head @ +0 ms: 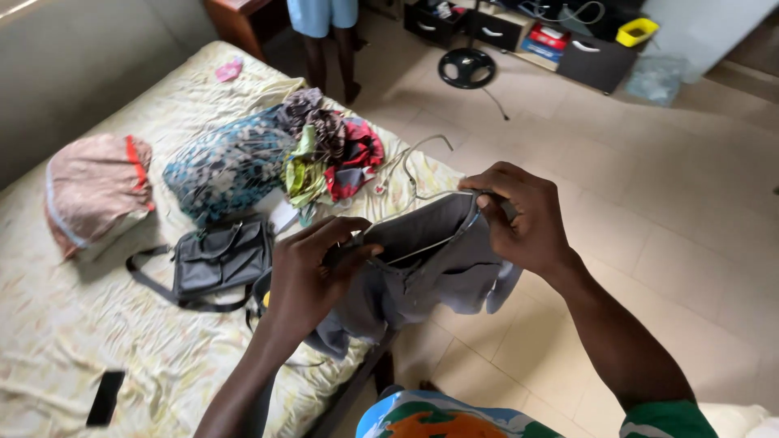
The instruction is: Putting a grey long-sleeved shirt onto a white plastic hanger.
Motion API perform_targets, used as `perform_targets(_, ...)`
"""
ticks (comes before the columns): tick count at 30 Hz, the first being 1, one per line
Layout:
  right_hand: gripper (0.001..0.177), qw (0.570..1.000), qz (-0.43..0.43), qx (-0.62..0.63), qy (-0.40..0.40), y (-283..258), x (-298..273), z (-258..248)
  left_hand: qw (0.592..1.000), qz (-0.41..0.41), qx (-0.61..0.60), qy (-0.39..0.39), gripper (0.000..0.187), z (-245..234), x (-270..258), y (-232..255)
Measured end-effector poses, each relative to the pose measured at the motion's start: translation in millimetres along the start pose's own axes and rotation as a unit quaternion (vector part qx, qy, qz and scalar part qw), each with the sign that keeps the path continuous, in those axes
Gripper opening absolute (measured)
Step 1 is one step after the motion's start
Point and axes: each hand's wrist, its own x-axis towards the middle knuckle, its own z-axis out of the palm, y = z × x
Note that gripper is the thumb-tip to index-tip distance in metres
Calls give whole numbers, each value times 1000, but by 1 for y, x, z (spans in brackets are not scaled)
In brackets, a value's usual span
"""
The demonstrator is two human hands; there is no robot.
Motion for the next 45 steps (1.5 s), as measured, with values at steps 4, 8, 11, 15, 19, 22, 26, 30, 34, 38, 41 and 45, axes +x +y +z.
perform_targets(4,27,999,-3,-38,30,1,7,1,999,32,-11,-20,20,4,25,-20)
perform_targets(8,29,994,76,-71,44,3,8,8,997,68,-16,-46,16,8,48,-41)
perform_targets(11,28,990,95,-83,64,5,7,14,992,95,-33,-73,14,16,65,-59)
perform_targets(15,28,983,112,-110,92,7,0,21,983,125,-70,-115,9,40,81,-89)
perform_targets(19,26,968,167,-157,102,10,-11,20,972,137,-130,-142,11,54,97,-85)
perform_targets(22,21,959,193,-179,105,12,-12,17,967,118,-164,-158,13,62,108,-72)
perform_targets(26,14,960,157,-202,116,20,-22,12,968,127,-145,-159,6,91,118,-73)
perform_targets(30,6,938,189,-255,138,36,-33,1,953,220,-168,-120,21,130,128,-73)
perform_targets(34,5,933,156,-289,148,51,-42,-18,944,221,-196,-145,39,157,138,-60)
perform_targets(38,2,935,161,-288,130,68,-48,-43,938,215,-216,-163,45,190,148,-48)
perform_targets(41,5,938,155,-282,127,83,-48,-67,940,199,-220,-170,39,213,162,-33)
perform_targets(45,15,942,189,-255,111,101,-56,-100,940,182,-229,-175,17,248,172,-11)
